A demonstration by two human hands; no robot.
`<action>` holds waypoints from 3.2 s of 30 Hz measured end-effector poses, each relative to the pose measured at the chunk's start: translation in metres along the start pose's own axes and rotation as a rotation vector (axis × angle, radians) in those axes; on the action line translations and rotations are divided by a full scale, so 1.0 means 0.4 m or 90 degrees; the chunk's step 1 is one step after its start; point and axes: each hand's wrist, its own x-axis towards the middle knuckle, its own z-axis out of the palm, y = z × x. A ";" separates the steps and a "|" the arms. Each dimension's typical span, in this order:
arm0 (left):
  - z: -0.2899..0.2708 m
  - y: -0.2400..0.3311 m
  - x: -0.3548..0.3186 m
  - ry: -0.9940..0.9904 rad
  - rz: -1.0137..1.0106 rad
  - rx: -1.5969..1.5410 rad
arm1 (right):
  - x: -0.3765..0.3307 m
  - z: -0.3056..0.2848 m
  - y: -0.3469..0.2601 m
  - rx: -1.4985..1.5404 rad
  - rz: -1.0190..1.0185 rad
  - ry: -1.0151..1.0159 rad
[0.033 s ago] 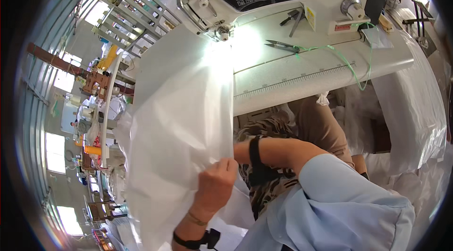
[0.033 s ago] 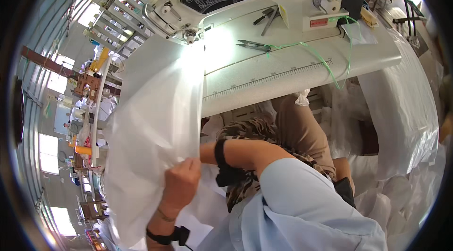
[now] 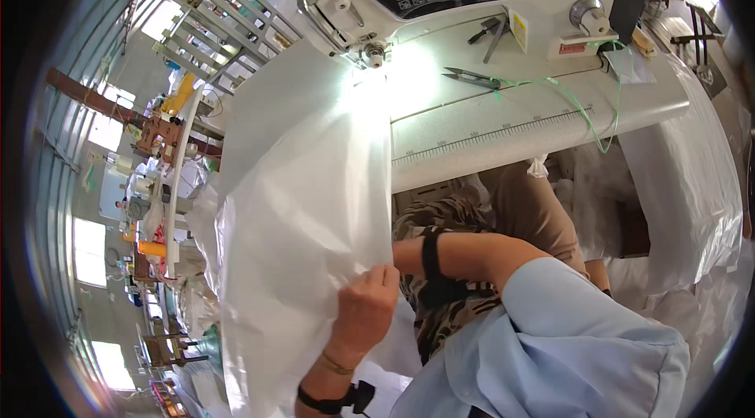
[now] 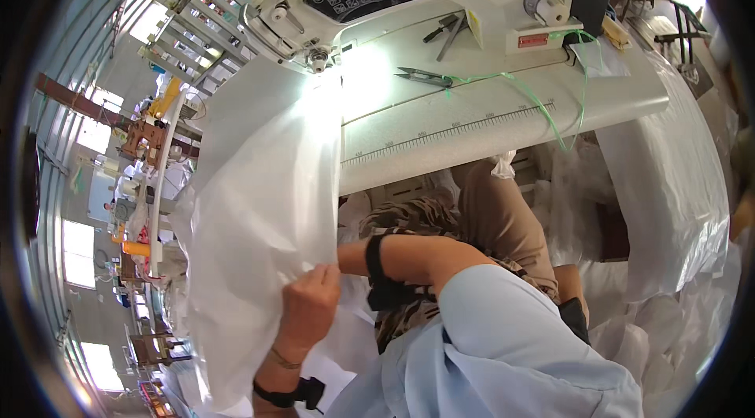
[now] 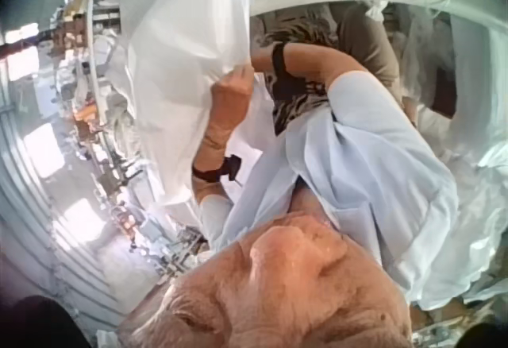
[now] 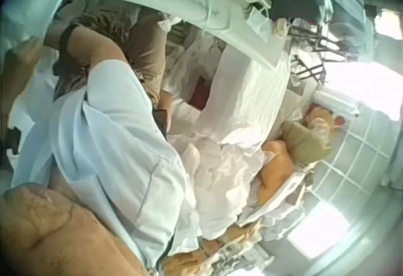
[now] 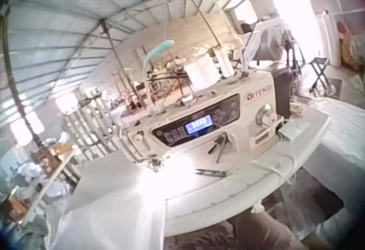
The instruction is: Sewing large sheets of white plastic or synthetic fabric using an industrial sewing machine.
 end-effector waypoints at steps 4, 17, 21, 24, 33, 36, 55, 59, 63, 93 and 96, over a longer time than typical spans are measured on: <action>0.126 0.034 -0.016 0.085 -0.057 -0.058 | -0.076 -0.015 0.032 -0.068 0.101 -0.031; 0.207 0.084 -0.020 0.232 -0.241 -0.197 | -0.179 -0.383 -0.210 -0.765 -0.100 0.004; 0.172 0.086 -0.013 0.231 -0.294 -0.202 | -0.144 -0.437 -0.204 -0.753 -0.119 -0.054; 0.152 0.096 -0.025 0.218 -0.312 -0.228 | -0.135 -0.448 -0.210 -0.752 -0.103 -0.083; 0.126 0.115 -0.057 0.173 -0.302 -0.320 | -0.110 -0.474 -0.217 -0.764 -0.054 -0.112; 0.121 0.117 -0.056 0.192 -0.331 -0.338 | -0.101 -0.484 -0.204 -0.741 -0.036 -0.104; 0.204 0.078 -0.026 0.336 -0.325 -0.345 | -0.099 -0.520 -0.147 -0.853 -0.091 0.110; 0.201 0.066 -0.017 0.400 -0.332 -0.415 | -0.115 -0.538 -0.158 -0.818 -0.102 0.039; 0.205 0.055 -0.005 0.494 -0.319 -0.445 | -0.109 -0.528 -0.159 -0.846 -0.142 0.015; 0.212 0.054 0.006 0.292 -0.231 -0.500 | -0.057 -0.549 -0.107 -0.784 -0.160 0.179; 0.226 0.071 0.031 0.247 -0.196 -0.505 | -0.076 -0.538 -0.106 -0.827 -0.122 0.292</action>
